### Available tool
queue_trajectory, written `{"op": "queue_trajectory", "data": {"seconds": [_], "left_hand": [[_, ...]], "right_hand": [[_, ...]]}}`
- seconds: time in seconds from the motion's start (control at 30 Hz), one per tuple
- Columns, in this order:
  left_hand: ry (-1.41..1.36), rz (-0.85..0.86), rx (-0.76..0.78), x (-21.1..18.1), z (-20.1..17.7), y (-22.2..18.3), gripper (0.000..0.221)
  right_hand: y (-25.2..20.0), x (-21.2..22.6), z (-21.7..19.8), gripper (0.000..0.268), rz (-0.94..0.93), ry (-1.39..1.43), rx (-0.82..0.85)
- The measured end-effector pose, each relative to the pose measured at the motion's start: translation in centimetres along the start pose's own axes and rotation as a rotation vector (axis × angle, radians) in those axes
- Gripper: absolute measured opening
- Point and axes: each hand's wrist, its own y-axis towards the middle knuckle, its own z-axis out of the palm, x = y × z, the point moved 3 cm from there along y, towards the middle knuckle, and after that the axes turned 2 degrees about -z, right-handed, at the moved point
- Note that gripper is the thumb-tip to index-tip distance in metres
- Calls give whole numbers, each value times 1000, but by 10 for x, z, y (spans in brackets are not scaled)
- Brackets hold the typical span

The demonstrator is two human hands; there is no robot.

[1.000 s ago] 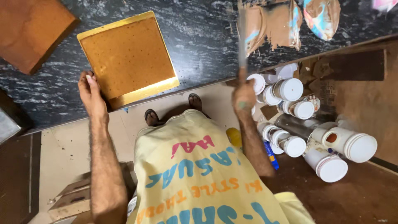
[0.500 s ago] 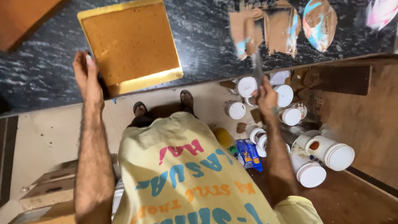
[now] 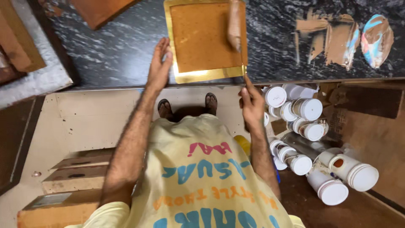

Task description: The person prepares a chocolate cake by applying frosting with a spatula and adding chocolate chips by hand.

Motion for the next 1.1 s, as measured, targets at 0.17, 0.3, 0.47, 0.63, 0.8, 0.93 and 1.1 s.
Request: {"op": "queue_trajectory", "data": {"seconds": [0.17,0.3,0.47,0.63,0.8,0.93,1.1], "left_hand": [[-249,28,88,-3,-18,-5,68],[-50,102,-55,-13,-55,-18,63],[-122,164,-37,-7,-73,-25,54],[-226,182,-5,-4,-75,-24,49],[-219,234,-33,-2,-79,-25,47],[-351,228,-71,2,-84,-30,53],[-472,245,-123,4,-87,-23,56]], "right_hand": [[20,25,37,62,-281,-1395,-340],[23,22,51,44,-330,-990,-345],[0,11,112,46,-193,-1183,-73],[15,35,70,51,-87,-1357,-267],[14,3,127,48,-226,-960,-94],[0,6,179,51,-256,-1064,6],[-53,6,138,48,-242,-875,58]]}}
